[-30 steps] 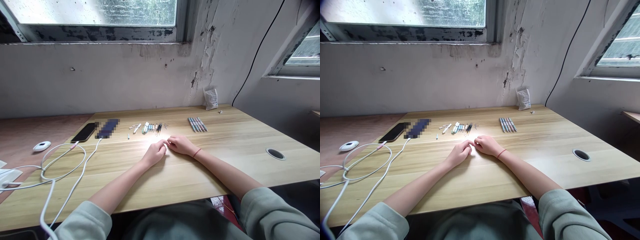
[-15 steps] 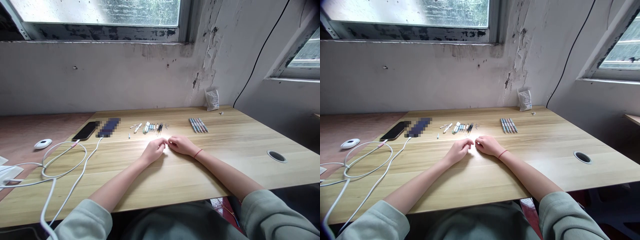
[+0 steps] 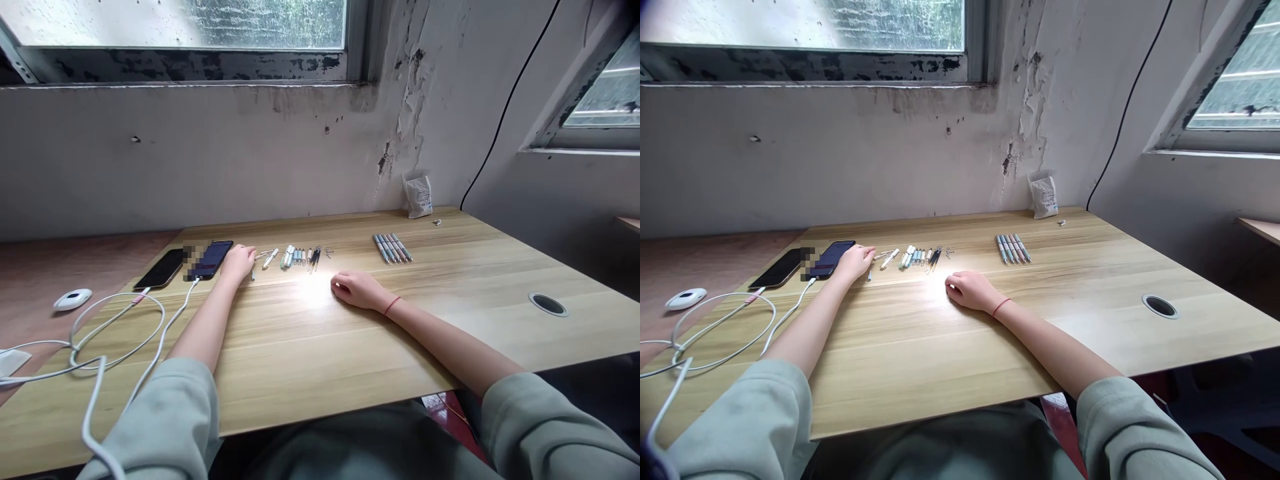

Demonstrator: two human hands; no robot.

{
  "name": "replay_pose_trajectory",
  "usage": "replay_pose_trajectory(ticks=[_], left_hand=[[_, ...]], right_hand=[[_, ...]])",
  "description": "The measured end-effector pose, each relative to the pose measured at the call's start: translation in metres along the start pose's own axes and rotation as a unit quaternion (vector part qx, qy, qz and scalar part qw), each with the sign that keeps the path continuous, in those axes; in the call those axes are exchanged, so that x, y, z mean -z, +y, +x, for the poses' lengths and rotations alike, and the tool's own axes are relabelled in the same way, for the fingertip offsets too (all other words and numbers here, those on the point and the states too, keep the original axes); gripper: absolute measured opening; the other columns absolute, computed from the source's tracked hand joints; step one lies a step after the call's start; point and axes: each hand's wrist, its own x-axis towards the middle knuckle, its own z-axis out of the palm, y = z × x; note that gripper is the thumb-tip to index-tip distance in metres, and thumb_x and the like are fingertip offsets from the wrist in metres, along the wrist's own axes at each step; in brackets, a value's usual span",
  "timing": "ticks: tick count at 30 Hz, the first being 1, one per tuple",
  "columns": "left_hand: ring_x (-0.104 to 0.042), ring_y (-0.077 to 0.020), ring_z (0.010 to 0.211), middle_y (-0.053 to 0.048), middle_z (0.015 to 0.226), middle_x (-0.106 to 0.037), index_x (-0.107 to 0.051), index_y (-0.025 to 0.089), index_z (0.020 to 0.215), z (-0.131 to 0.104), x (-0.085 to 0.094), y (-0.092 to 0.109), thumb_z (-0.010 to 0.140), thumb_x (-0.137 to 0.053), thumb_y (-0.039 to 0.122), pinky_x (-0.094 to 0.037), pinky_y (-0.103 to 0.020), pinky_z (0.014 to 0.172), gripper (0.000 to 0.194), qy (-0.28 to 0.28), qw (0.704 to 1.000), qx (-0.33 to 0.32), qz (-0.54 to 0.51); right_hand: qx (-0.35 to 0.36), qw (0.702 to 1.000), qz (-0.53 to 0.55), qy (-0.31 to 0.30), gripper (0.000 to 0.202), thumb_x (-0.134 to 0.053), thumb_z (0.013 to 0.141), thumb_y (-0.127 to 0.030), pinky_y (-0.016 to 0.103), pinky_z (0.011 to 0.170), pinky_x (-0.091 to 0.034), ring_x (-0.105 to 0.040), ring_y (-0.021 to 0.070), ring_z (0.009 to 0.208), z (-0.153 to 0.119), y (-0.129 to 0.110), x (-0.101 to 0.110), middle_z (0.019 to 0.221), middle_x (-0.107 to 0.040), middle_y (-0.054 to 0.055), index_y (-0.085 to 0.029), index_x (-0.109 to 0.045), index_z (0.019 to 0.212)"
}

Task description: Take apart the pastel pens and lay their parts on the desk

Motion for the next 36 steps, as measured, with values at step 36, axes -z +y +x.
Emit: replay_pose_trajectory(ticks=[36], left_hand=[[-0.063,-0.0188,0.088,-0.008,0.097,-0.068,-0.057,0.016,0.113,-0.05,0.017,0.067,0.079,-0.057,0.044,-0.048,-0.031,0.08,0.044,-0.06,0.937,-0.085,-0.333]], right_hand=[[-0.035,0.994,0.09,0.059,0.012,-0.05,0.086,-0.019,0.023,0.06,-0.036,-0.052,0.0118,0.065,0.004,-0.01,0.016,0.078,-0.063,0.004,-0.017,-0.062,0.084]])
